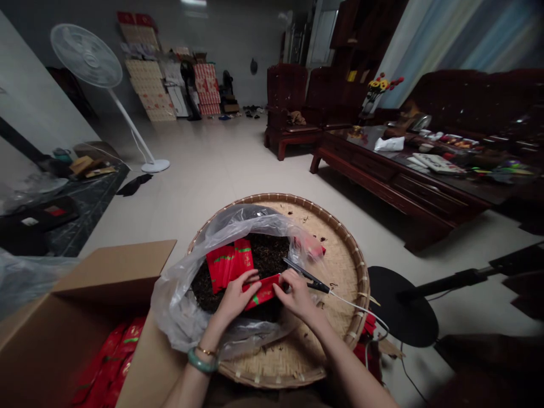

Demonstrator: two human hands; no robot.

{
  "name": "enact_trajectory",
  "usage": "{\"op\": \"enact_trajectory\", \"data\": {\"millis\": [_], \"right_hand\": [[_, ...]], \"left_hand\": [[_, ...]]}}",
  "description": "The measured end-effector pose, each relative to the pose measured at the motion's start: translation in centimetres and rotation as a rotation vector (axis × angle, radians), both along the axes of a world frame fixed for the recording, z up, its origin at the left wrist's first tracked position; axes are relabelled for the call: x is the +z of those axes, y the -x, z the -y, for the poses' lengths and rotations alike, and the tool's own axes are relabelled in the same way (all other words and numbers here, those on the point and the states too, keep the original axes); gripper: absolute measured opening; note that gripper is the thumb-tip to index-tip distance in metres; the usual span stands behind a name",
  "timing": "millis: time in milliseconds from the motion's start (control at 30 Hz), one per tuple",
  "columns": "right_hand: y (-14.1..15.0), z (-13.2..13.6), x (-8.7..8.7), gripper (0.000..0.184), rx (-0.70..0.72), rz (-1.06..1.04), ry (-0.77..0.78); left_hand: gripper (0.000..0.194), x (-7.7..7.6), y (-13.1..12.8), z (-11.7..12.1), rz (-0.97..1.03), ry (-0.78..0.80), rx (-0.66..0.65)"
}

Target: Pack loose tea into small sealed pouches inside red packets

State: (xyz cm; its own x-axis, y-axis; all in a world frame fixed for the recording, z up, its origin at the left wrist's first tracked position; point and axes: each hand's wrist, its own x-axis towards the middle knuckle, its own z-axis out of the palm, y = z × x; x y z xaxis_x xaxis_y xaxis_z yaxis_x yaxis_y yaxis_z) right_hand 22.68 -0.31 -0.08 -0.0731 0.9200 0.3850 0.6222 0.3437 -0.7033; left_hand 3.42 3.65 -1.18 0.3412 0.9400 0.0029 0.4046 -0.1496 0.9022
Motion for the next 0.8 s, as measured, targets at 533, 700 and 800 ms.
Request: {"op": "enact_trajectory", "data": {"millis": [533, 700, 800], "right_hand": [[0.8, 0.1, -1.5, 0.019, 0.147, -0.624, 0.566], [1.5, 0.8, -1.7, 0.037, 0.291, -0.795, 0.823], [1.5, 0.7, -2.1, 0.037, 0.252, -0.847, 0.798]], "left_hand": [[0.027, -2.3, -0.5, 3.1, 0.027, -0.018, 0.152], [0.026, -2.2, -0.1, 3.2, 0.083, 0.014, 0.139], [0.034, -1.6, 0.4, 3.3, 0.077, 0.043, 0.098]]}}
